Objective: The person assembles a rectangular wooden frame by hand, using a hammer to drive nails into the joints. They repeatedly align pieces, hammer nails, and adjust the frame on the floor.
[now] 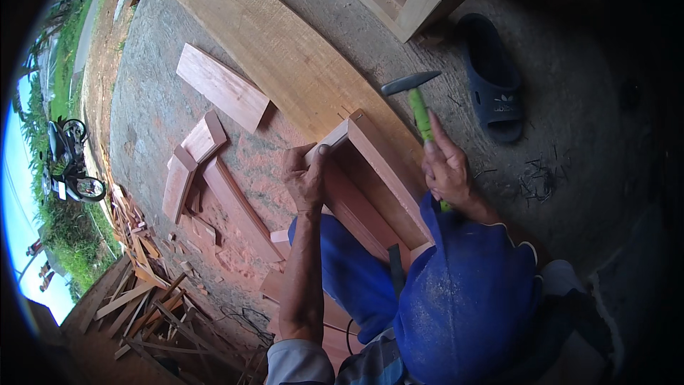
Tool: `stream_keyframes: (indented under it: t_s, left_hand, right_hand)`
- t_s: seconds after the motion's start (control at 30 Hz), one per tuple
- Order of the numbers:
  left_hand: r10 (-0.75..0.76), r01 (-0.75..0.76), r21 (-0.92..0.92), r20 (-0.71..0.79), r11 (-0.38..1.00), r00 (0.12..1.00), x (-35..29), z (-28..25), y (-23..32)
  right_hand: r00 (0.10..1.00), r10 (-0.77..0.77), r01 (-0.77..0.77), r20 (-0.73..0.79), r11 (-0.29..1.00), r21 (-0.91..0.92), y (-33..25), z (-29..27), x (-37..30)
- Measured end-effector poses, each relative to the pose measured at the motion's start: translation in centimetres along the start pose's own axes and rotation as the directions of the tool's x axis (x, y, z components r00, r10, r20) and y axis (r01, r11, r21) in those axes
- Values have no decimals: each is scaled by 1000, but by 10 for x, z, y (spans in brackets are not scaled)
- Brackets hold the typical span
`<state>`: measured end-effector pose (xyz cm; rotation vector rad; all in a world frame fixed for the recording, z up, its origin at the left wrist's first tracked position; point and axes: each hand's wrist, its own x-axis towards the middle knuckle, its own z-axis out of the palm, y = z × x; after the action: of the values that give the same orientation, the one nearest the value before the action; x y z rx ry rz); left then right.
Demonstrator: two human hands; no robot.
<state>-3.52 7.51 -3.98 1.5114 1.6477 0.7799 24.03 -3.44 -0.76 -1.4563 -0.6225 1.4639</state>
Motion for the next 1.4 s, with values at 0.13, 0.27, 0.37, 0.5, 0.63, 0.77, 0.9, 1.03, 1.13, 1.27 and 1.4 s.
stream_keyframes:
  t_s: [0.13,0.27,0.37,0.5,0.63,0.77,0.9,1.03,1.13,1.27,1.4]
  left_hand:
    - [29,-29,5,8,1000,1000,0,-5,-7]
    - [4,-4,28,3,1000,1000,-3,-5,-1]
    - [12,-12,13,-18,1000,1000,-4,-8,-6]
    - [-41,41,-50,-7,998,999,-4,-5,-6]
    - [38,-37,75,-11,997,999,0,-7,-3]
    - [31,-31,61,5,998,1000,-4,-6,-1]
    - [39,-39,18,-4,999,999,5,-8,-10]
    - [8,-8,16,-11,1000,1000,-5,-3,-9]
    - [23,-23,-13,5,1000,1000,4,-8,-8]
    - [25,-25,54,0,998,1000,-3,-8,-5]
    - [-19,19,3,-41,1000,999,-6,-10,-6]
  right_hand:
    - [976,55,-115,209,950,290,11,-18,19]
    - [959,92,-97,270,995,3,19,-16,7]
    - [974,95,-44,204,970,-241,-2,-1,15]
    - [991,100,-76,-85,964,255,-22,1,9]
    - [977,166,-170,133,985,21,-23,-3,18]
    - [995,97,-99,28,988,115,-18,-13,27]
    - [956,130,-83,264,979,-184,-8,-6,21]
    - [996,26,-27,80,1000,16,-10,-22,29]
    - [922,80,50,380,946,-320,1,-27,32]
    - [969,73,-54,236,995,-87,-40,-15,47]
    - [974,170,-135,148,966,-219,-3,-27,53]
